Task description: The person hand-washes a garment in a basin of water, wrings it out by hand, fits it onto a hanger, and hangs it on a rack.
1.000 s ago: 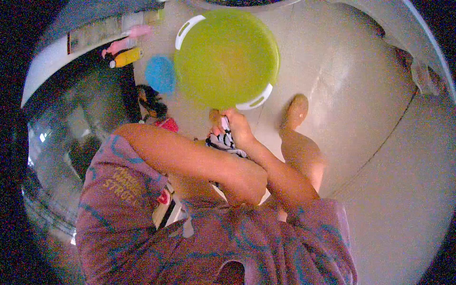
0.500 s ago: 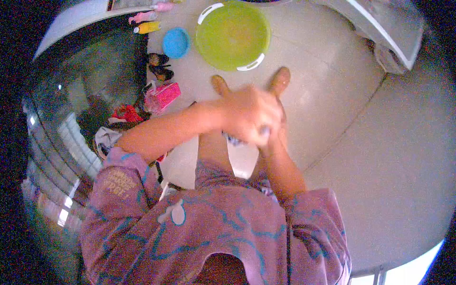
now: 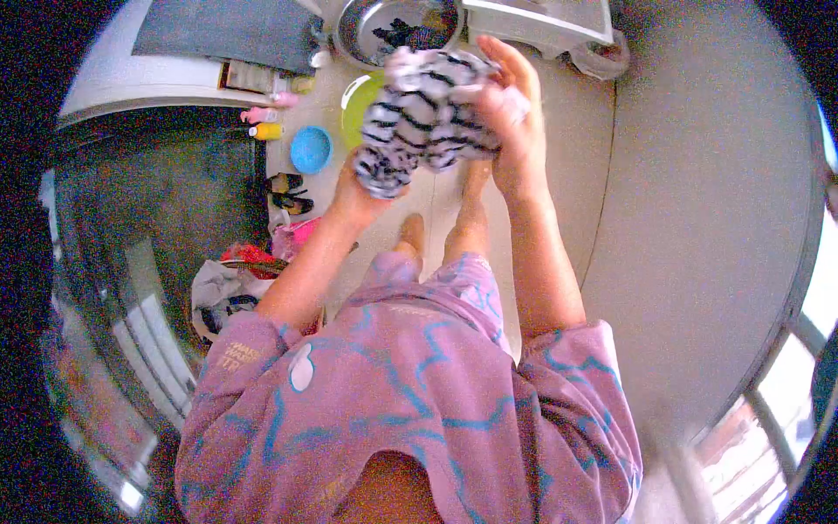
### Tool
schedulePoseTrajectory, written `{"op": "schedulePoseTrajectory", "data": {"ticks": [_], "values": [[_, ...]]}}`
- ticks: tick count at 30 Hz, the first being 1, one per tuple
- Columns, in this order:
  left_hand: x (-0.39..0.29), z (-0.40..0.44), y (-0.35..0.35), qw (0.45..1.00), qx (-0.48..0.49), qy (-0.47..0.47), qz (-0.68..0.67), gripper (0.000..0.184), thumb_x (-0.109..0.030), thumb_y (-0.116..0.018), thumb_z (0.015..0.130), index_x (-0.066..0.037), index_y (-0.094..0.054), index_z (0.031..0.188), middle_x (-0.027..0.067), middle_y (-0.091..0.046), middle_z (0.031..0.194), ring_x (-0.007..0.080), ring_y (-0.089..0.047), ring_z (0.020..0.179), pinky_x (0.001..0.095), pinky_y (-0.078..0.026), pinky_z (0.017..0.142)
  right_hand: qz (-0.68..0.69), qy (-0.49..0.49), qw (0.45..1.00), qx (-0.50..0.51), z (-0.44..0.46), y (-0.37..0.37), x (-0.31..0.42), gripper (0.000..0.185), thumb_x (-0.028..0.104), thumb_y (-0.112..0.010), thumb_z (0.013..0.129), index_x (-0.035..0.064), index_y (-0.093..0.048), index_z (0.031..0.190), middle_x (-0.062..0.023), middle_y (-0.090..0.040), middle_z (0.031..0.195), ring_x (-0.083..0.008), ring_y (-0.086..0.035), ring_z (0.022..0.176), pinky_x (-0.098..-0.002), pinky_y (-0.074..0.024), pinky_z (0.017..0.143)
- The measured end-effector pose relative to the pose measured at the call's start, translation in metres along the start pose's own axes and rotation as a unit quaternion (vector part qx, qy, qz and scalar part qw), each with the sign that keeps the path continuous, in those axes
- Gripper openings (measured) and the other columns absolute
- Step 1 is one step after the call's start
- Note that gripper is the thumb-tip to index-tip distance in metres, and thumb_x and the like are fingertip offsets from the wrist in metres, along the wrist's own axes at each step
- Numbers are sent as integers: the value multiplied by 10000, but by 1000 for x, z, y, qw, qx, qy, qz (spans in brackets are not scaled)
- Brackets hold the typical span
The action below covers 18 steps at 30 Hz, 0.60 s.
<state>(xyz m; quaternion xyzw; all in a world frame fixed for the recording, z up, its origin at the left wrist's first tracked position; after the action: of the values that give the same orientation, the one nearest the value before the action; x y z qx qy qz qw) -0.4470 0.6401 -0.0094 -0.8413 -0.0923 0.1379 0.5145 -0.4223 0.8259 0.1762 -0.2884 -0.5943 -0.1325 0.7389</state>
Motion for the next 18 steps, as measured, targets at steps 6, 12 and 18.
{"op": "schedulePoseTrajectory", "data": {"ticks": [6,12,18], "values": [[2,-86,-76,952,-22,-123,281,342,-339,-440,925,-133,-551,1174,56,-592,1152,252,-539,1085,402,-455,862,-264,188,934,150,-130,-78,103,1026,438,-839,615,92,-328,1435,-205,-272,1492,-365,-251,1387,-447,-225,1128],[8,-140,-136,740,11,-209,639,301,-308,-466,917,-127,-563,1137,65,-597,1104,244,-548,1046,384,-442,879,-213,56,972,78,-167,-21,84,763,83,-813,639,54,-452,1311,-132,-485,1334,-273,-451,1259,-373,-347,1056],[46,-168,-131,616,-53,-272,738,260,-278,-492,909,-121,-576,1099,74,-602,1057,235,-556,1006,367,-430,896,185,-103,960,-182,-201,73,70,423,291,-608,820,24,-563,1145,-77,-629,1063,-210,-611,969,-365,-488,891]]}}
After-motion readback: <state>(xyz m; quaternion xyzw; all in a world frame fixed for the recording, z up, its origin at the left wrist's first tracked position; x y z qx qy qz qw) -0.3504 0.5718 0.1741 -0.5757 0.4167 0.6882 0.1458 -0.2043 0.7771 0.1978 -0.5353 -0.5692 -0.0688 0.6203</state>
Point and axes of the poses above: each hand's wrist, its own z-axis towards the middle knuckle, its own y-axis out of the back of the hand, x = y × z, the point moved 10 cm from there along z, towards the middle knuckle
